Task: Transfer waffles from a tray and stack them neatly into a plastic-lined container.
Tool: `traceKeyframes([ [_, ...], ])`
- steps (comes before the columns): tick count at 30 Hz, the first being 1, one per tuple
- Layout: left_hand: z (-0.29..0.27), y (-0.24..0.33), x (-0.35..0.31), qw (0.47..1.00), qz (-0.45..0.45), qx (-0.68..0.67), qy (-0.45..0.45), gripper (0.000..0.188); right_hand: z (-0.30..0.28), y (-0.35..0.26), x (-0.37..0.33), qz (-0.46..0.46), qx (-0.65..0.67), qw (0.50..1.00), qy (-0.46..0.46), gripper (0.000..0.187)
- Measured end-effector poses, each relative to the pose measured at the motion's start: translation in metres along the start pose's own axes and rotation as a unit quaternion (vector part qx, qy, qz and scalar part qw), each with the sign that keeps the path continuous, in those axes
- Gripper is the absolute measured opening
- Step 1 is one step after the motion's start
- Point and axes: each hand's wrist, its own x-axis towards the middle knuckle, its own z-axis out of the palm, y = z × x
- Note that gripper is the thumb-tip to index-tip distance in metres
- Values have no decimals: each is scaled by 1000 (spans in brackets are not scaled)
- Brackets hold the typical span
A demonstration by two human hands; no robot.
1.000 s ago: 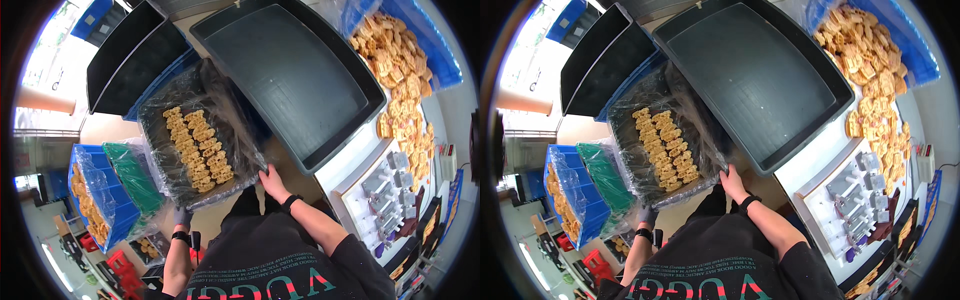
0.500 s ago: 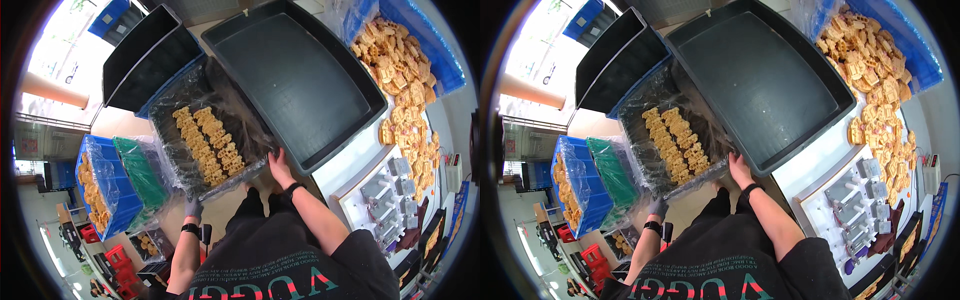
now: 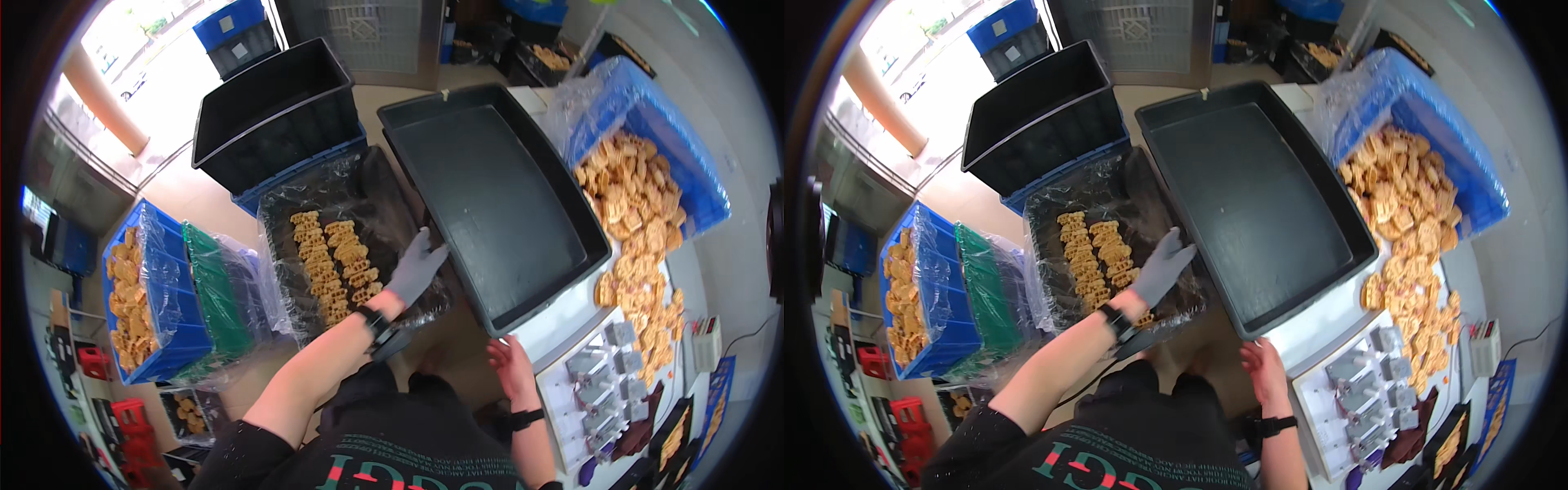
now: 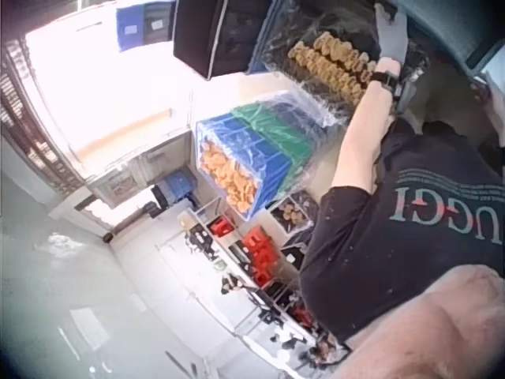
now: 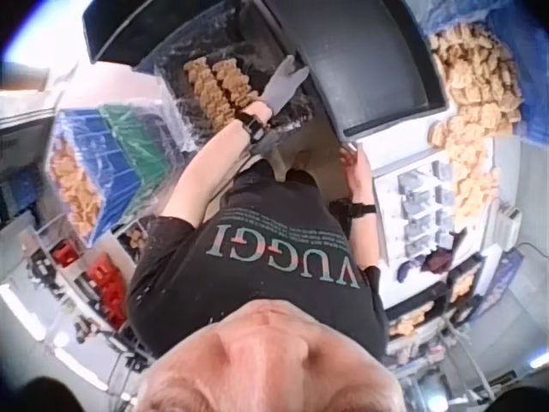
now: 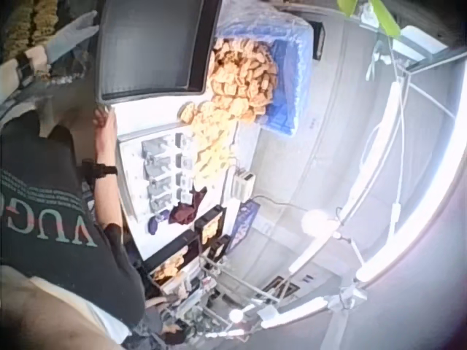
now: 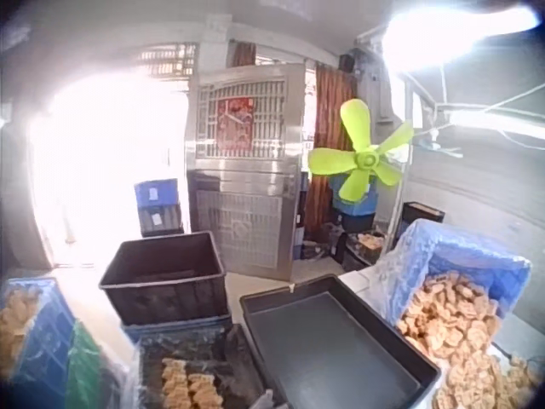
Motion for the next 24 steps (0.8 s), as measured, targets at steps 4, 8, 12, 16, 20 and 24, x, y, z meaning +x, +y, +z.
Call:
traceKeyframes([
  [4, 25, -11, 74, 996, 72, -37, -27, 87, 21, -11, 16, -137, 103, 979, 111, 40],
  [8, 40, -30, 97, 1000, 3, 17, 6, 87, 37, -7, 26, -215, 8, 958, 189, 28],
  [12, 23, -38, 80, 999, -37, -32, 0, 88, 53, 2, 2, -182, -28, 967, 179, 23],
  [16, -34, -60, 29, 997, 23, -69, -4, 88, 60, 29, -22, -129, -13, 975, 179, 24],
  [20, -103, -47, -39, 999, 34, -7, -20, 82, 67, 62, -49, -80, -48, 987, 133, 30],
  [24, -167, -57, -83, 999, 24, -31, 27, 67, 105, 99, -83, -64, -80, 994, 47, 28],
])
